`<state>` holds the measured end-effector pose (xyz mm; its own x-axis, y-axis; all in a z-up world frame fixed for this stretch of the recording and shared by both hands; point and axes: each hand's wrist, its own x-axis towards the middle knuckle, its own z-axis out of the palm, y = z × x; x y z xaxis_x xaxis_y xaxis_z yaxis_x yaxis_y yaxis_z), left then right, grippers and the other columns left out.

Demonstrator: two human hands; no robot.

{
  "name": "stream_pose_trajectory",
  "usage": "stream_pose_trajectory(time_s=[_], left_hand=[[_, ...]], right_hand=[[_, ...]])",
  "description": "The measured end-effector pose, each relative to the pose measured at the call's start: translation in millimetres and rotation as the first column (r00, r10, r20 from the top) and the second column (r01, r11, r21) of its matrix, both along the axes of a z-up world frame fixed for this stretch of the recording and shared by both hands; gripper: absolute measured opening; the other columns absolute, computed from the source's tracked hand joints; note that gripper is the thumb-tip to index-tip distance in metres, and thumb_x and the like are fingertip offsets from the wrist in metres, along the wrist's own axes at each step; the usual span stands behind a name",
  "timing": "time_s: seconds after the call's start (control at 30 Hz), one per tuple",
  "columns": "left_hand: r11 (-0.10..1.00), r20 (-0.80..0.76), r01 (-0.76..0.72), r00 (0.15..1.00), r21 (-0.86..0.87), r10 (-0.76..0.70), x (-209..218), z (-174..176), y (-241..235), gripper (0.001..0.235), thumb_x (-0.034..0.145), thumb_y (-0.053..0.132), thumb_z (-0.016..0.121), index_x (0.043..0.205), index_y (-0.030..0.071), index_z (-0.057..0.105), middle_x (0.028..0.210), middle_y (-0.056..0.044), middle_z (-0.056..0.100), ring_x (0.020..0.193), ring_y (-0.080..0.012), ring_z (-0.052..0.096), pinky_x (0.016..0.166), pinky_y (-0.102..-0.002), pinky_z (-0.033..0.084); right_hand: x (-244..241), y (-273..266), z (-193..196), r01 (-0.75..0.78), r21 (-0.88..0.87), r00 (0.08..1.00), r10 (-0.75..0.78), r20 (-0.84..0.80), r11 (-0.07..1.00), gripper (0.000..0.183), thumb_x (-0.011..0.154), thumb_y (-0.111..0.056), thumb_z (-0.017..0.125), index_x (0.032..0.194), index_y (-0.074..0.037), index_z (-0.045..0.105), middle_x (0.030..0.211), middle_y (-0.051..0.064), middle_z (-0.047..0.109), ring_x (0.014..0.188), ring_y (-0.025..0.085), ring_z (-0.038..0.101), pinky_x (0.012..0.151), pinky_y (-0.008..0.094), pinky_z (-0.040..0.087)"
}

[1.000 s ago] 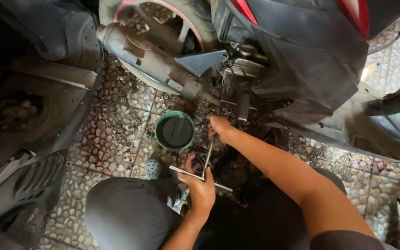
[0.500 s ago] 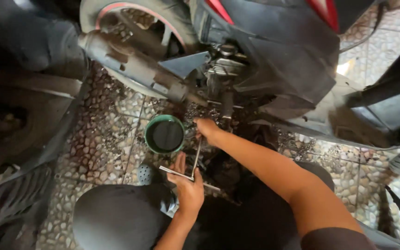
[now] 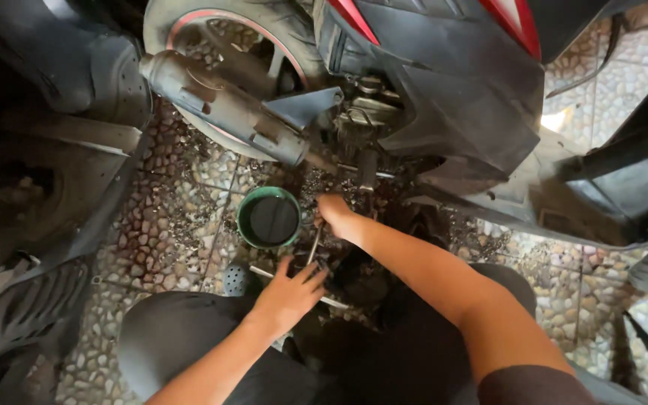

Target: The person uses a T-handle wrench to loosen a bolt on the rear engine area of a red motorcycle, then removes a black plastic cover by hand. The person places the cover aside and continues to manipulate the exposed engine components with their hands.

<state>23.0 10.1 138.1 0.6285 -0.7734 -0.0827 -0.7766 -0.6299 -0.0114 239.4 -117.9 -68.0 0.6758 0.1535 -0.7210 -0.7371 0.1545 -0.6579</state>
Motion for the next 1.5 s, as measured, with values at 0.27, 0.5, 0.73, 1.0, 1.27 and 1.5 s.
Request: stream_pose_trajectory(time_s=[0.27,0.5,0.73,1.0,1.27,1.5], left_hand=[[0.796,-0.317,-0.525,0.842,-0.302,0.436,-31.2,49.9,-19.3,0.03,0.083,0.006,0.061,0.112,0.011,0.067,0.148,-0.008,0.051,0.13,-0.0336,0.051,0.098,-0.056,0.045],[-0.216,-0.859,-0.831,0.492,-0.513,0.144,-56.6,-30.3,-35.6,0.023,0.107,0.019,0.049,0.11,0.001,0.062,0.126,-0.013,0.067,0.105,-0.0272,0.072,0.089,-0.041,0.058],[-0.549,-0.788,-0.825,0.426,-0.136,-0.445,-53.0,-47.3,-31.5,0.039,0.11,0.035,0.044,0.094,0.002,0.057,0.107,-0.015,0.069,0.109,-0.0336,0.071,0.096,-0.043,0.057],[-0.645,-0.772,-0.764,0.413,-0.004,-0.484,-52.4,-41.7,-41.6,0.025,0.107,0.03,0.051,0.109,0.006,0.056,0.111,-0.011,0.064,0.119,-0.0327,0.064,0.113,-0.048,0.046],[-0.618,-0.769,-0.782,0.35,0.074,-0.535,-45.7,-22.6,-41.7,0.029,0.107,0.033,0.047,0.116,0.006,0.054,0.12,-0.011,0.061,0.126,-0.033,0.062,0.112,-0.048,0.045],[-0.566,-0.702,-0.782,0.248,0.262,-0.668,-41.9,-10.3,-46.2,0.041,0.103,0.047,0.04,0.12,0.011,0.051,0.122,-0.013,0.065,0.126,-0.0319,0.062,0.108,-0.045,0.045]], right_hand=[[-26.1,-4.8,-2.2,-0.075,0.053,0.996,0.072,0.05,0.996,0.025,0.096,-0.016,0.049,0.082,-0.001,0.063,0.071,0.014,0.062,0.06,0.028,0.061,0.053,0.044,0.051],[-22.3,-22.8,4.5,0.021,0.124,1.0,-0.02,-0.01,0.992,0.027,0.101,-0.015,0.044,0.088,-0.001,0.063,0.075,0.013,0.064,0.067,0.029,0.064,0.065,0.047,0.059],[9.6,-47.9,-11.5,0.064,0.063,0.993,-0.069,0.091,0.996,0.024,0.102,-0.017,0.045,0.096,-0.006,0.066,0.08,0.01,0.067,0.072,0.026,0.065,0.066,0.043,0.058],[27.4,-81.7,-73.6,-0.007,-0.424,0.886,0.202,0.417,0.905,0.022,0.109,-0.019,0.046,0.103,-0.004,0.061,0.094,0.008,0.059,0.078,0.02,0.055,0.072,0.033,0.045],[11.6,-61.5,27.4,0.194,-0.029,0.972,-0.188,0.141,0.981,0.02,0.103,-0.022,0.057,0.098,-0.005,0.065,0.081,0.009,0.069,0.067,0.023,0.066,0.063,0.039,0.058],[18.1,-59.5,12.8,0.212,-0.012,0.973,-0.21,0.094,0.977,0.018,0.103,-0.02,0.054,0.102,-0.006,0.065,0.08,0.009,0.067,0.066,0.025,0.065,0.06,0.041,0.058]])
